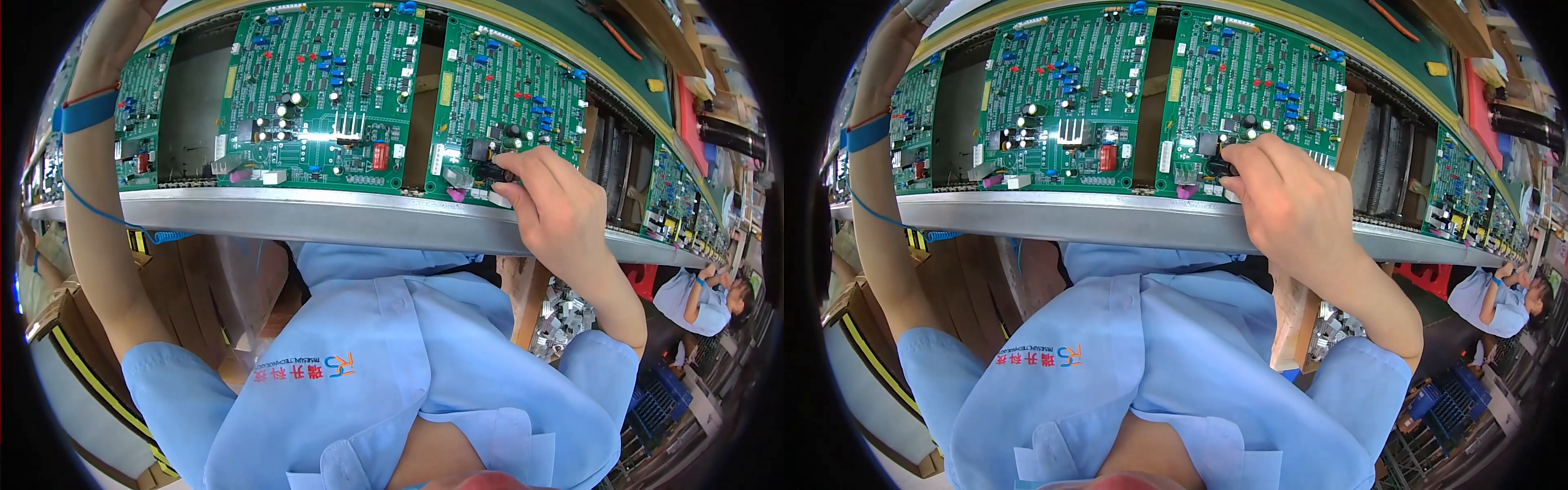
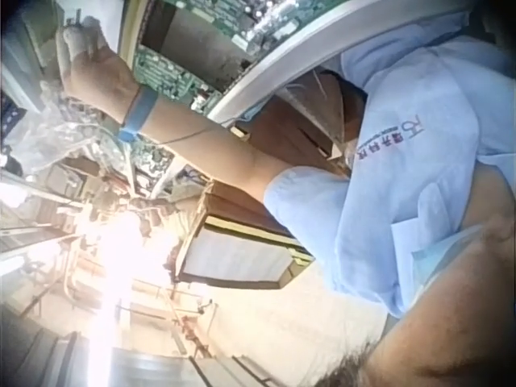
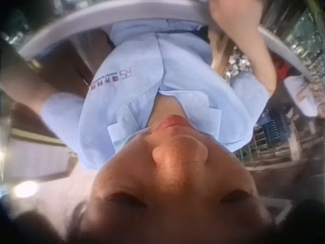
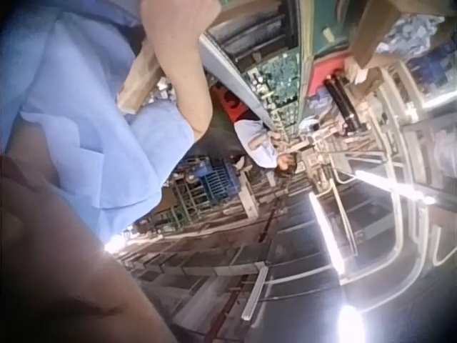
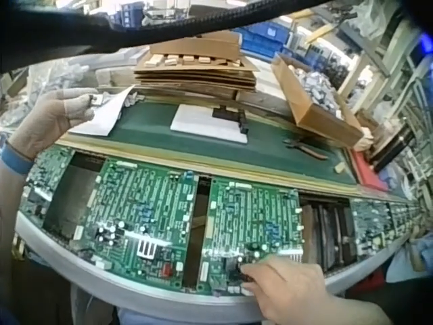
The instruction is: The person installs electronic components, including transformers and capacitors, onto printed circuit boards by hand on an assembly line.
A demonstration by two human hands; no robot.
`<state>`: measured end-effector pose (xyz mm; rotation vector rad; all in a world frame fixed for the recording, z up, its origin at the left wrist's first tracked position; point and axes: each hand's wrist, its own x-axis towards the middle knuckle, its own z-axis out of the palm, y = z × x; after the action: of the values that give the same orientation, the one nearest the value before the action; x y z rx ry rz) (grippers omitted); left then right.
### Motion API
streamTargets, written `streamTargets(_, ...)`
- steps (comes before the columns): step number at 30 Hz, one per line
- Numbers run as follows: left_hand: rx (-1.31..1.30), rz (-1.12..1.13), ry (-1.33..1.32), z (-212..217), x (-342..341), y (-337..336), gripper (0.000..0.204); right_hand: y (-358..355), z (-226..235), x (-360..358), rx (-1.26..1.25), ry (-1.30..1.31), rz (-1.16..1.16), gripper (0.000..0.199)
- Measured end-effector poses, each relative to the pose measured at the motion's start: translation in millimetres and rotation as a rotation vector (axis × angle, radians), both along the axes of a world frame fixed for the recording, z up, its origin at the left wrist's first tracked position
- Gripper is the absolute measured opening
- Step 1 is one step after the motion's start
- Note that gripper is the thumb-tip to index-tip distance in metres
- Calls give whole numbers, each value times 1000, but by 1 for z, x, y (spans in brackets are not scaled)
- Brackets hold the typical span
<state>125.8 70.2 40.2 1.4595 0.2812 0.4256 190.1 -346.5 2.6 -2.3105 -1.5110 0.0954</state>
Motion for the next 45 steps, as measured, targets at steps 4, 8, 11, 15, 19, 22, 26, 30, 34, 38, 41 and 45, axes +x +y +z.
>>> streamTargets(4,-53,40,18,3,-9,-18,21,0,2,-11,5,-123,31,26)
streamTargets(8,-122,149,108,7,-2,-56,34,1,0,-9,-58,-157,42,25)
streamTargets(11,-150,210,137,11,-4,-71,41,3,1,-13,-64,-207,46,23)
streamTargets(15,17,71,71,4,-7,-68,45,5,5,-14,-80,-202,67,23)
streamTargets(19,136,-56,-5,4,-8,-60,45,6,4,-12,-62,-219,66,23)
streamTargets(22,-1235,-1008,-614,-53,30,-51,42,5,2,-11,-84,-222,68,22)
streamTargets(26,-715,-737,-309,-32,18,-59,43,6,8,-12,-90,-246,88,22)
streamTargets(30,-25,-356,68,3,-4,-94,45,7,7,-9,-123,-182,44,26)
streamTargets(34,408,-215,276,19,-14,-119,42,6,21,-3,-62,-95,42,27)
streamTargets(38,723,-502,143,2,-9,-149,28,-1,41,15,100,433,-76,22)
streamTargets(41,916,-591,7,-9,-2,-176,26,-13,30,24,211,648,-72,23)
streamTargets(45,1066,-555,43,-25,0,-207,42,-32,21,25,327,824,-105,31)
